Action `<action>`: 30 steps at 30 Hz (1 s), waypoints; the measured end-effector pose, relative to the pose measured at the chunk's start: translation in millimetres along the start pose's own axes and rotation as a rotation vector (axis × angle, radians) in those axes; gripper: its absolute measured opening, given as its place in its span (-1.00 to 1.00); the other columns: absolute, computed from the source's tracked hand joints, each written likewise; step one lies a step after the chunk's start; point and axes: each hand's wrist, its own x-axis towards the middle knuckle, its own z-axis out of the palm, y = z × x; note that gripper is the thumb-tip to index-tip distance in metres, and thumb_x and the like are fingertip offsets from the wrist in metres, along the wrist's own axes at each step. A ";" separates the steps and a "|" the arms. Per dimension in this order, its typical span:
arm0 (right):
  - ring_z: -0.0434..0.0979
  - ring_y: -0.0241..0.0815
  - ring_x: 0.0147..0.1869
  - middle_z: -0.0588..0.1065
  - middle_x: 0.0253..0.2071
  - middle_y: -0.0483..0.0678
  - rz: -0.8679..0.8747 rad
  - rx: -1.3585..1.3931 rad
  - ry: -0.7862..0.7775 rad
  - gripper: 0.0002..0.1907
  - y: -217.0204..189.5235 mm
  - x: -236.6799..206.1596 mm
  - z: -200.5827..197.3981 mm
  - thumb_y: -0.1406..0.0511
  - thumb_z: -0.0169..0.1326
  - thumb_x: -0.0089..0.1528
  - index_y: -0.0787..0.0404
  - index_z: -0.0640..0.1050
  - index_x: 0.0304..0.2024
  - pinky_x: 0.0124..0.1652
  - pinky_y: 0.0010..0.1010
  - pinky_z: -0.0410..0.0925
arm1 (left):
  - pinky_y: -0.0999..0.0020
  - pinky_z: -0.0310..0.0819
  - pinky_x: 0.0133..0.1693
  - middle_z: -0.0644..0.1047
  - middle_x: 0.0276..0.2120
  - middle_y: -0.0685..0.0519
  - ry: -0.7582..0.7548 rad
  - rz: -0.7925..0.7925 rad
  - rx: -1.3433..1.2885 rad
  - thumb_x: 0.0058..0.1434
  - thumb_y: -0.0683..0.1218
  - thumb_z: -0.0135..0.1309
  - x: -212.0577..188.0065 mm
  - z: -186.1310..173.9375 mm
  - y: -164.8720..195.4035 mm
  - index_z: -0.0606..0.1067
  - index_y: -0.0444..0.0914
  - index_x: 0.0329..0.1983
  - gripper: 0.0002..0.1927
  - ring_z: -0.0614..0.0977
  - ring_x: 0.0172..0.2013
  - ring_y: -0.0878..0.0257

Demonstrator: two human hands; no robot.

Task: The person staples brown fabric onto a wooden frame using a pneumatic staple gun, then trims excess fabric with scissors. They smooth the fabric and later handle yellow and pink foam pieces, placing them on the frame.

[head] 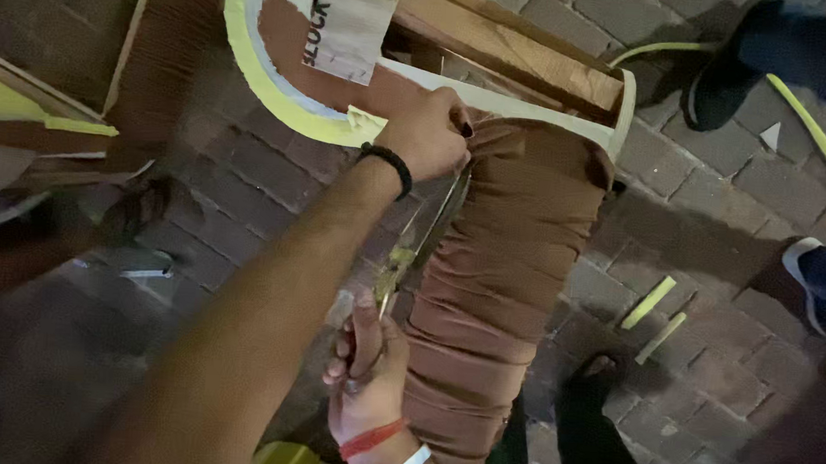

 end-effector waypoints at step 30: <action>0.20 -0.34 -0.74 0.30 -0.73 -0.18 -0.034 -0.504 0.092 -0.64 -61.0 -10.7 -113.8 0.11 0.30 0.15 0.18 0.48 -0.52 -0.70 -0.45 0.08 | 0.30 0.65 -0.19 0.64 -0.19 0.03 0.707 0.069 -0.399 0.23 -0.04 0.26 -25.9 50.5 -25.8 0.47 -0.20 -0.09 -0.72 0.69 -0.18 0.20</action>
